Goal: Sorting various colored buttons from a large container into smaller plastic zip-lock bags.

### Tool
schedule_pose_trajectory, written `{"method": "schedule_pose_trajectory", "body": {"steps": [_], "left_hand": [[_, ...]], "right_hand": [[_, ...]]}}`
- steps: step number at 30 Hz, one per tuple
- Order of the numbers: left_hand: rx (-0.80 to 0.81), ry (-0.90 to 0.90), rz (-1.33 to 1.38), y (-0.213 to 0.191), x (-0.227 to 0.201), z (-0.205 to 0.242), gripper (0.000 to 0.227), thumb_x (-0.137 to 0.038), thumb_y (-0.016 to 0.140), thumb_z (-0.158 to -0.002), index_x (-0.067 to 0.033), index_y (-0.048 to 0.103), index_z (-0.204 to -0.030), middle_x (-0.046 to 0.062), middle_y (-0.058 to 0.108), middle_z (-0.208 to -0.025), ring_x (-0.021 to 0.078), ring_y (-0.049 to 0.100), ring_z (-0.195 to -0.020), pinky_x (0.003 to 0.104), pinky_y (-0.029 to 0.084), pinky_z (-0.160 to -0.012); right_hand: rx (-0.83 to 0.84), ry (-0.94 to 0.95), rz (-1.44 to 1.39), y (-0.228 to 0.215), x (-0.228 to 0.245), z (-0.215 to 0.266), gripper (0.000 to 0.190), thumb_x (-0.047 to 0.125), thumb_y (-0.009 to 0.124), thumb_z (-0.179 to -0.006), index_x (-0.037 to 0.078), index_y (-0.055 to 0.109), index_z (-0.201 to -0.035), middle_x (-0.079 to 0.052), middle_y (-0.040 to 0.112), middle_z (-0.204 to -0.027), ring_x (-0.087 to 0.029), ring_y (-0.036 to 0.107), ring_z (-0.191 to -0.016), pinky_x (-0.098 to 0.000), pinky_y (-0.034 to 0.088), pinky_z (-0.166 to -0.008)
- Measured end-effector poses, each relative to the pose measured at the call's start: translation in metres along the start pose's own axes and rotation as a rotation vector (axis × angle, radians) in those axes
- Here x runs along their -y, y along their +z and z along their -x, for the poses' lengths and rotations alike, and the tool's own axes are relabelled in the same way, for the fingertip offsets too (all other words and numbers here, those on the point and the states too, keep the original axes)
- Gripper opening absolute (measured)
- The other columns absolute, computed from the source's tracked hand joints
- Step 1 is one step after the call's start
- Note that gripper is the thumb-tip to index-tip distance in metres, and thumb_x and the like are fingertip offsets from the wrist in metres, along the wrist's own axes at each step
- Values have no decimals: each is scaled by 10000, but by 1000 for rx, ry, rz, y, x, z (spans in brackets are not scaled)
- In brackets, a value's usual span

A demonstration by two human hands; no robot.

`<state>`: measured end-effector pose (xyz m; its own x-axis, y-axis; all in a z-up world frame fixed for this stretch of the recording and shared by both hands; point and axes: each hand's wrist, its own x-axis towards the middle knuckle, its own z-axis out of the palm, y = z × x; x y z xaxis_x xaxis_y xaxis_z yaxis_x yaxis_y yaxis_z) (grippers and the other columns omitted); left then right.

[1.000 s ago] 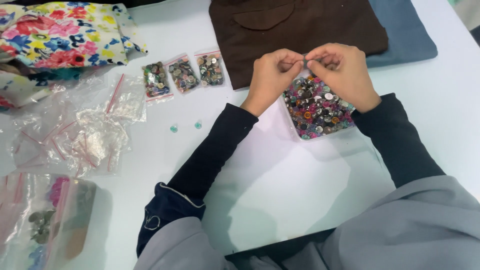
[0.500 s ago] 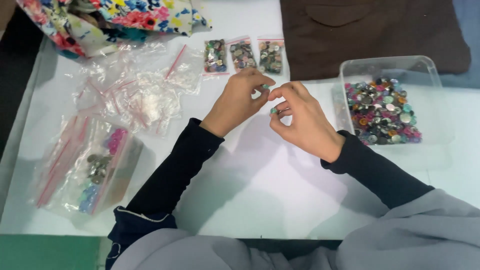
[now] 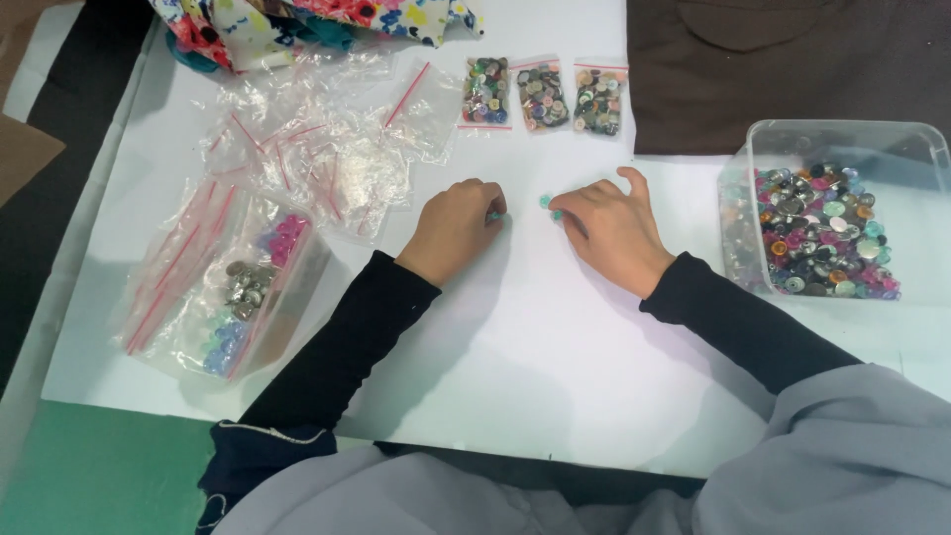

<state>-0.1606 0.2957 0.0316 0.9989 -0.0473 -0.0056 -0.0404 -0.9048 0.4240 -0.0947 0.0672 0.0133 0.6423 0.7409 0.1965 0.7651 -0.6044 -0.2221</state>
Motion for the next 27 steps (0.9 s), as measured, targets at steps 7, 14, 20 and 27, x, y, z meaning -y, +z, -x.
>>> {"method": "schedule_pose_trajectory", "body": {"steps": [7, 14, 20, 27], "left_hand": [[44, -28, 137, -28, -21, 5, 609, 30, 778, -769, 75, 553, -1333, 367, 589, -1187, 468, 728, -958, 524, 639, -778], [124, -37, 156, 3, 5, -24, 522, 18, 744, -780, 70, 626, -1286, 303, 588, -1106, 425, 733, -963, 458, 644, -764], [110, 8, 189, 1, -3, -27, 386, 32, 738, -789, 75, 696, -1170, 255, 671, -984, 360, 752, -919, 399, 639, -758], [105, 29, 186, -2, -8, -26, 323, 5, 734, -829, 60, 707, -1147, 219, 678, -961, 328, 748, -930, 385, 638, -770]], "right_hand": [[89, -79, -28, -28, 22, -12, 395, 47, 596, -964, 62, 637, -1357, -209, 672, -1315, -341, 638, -1224, -562, 270, -1165], [167, -145, 47, -12, 7, -16, 334, 53, 606, -969, 86, 696, -1289, -163, 689, -1301, -303, 655, -1211, -550, 283, -1163], [191, -115, 60, -16, 1, -17, 275, 105, 630, -977, 114, 715, -1238, -121, 720, -1231, -265, 677, -1169, -522, 300, -1151], [199, -118, 77, -16, 1, -17, 243, 123, 637, -981, 116, 722, -1209, -116, 726, -1225, -258, 685, -1156, -521, 292, -1150]]}}
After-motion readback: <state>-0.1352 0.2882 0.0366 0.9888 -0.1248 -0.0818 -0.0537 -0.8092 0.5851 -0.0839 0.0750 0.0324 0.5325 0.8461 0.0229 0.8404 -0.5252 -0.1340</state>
